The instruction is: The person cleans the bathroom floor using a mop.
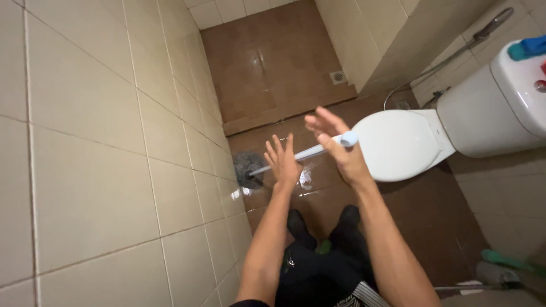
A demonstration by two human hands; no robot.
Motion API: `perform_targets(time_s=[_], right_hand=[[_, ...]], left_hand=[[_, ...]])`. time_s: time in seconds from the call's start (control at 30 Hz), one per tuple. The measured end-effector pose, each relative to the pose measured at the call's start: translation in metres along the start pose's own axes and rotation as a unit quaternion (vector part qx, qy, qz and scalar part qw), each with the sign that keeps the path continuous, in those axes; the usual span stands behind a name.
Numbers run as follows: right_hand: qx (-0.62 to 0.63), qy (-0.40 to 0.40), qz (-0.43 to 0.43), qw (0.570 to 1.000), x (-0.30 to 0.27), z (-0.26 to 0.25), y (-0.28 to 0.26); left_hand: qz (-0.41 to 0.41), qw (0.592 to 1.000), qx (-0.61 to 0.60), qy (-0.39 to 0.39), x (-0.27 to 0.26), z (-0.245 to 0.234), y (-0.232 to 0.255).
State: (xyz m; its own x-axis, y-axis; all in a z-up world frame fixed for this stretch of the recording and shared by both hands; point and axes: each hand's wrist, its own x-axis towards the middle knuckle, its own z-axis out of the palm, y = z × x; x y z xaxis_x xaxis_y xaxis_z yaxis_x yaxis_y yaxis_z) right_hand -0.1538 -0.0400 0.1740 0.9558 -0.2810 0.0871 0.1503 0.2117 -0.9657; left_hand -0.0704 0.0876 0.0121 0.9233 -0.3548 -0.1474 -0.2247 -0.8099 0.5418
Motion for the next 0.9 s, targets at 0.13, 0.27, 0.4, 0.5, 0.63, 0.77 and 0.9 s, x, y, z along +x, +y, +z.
perform_targets(time_s=[0.13, 0.27, 0.4, 0.5, 0.63, 0.77, 0.9], right_hand=[[-0.203, -0.06, 0.002, 0.977, -0.005, 0.001, 0.009], [-0.266, -0.13, -0.046, 0.954, -0.001, 0.009, 0.027], [-0.295, -0.145, -0.025, 0.944, 0.007, 0.022, 0.013], [-0.244, -0.135, 0.094, 0.956, 0.013, 0.021, -0.023], [-0.304, -0.16, -0.112, 0.932, 0.021, 0.011, -0.061], [-0.208, -0.162, -0.078, 0.961, 0.035, -0.009, -0.083], [-0.284, -0.122, -0.091, 0.947, 0.05, -0.034, -0.109]], left_hand=[[-0.013, 0.998, -0.018, 0.05, -0.004, 0.018, -0.029], [-0.049, 0.996, -0.019, 0.074, -0.006, 0.033, -0.051], [-0.12, 0.99, -0.043, 0.057, -0.008, 0.024, -0.049], [-0.161, 0.984, -0.06, 0.036, -0.009, 0.015, -0.041], [-0.146, 0.986, -0.049, 0.061, 0.002, 0.025, -0.021], [-0.131, 0.988, -0.042, 0.07, 0.017, 0.028, 0.006], [-0.115, 0.984, -0.053, 0.129, 0.044, 0.009, 0.043]])
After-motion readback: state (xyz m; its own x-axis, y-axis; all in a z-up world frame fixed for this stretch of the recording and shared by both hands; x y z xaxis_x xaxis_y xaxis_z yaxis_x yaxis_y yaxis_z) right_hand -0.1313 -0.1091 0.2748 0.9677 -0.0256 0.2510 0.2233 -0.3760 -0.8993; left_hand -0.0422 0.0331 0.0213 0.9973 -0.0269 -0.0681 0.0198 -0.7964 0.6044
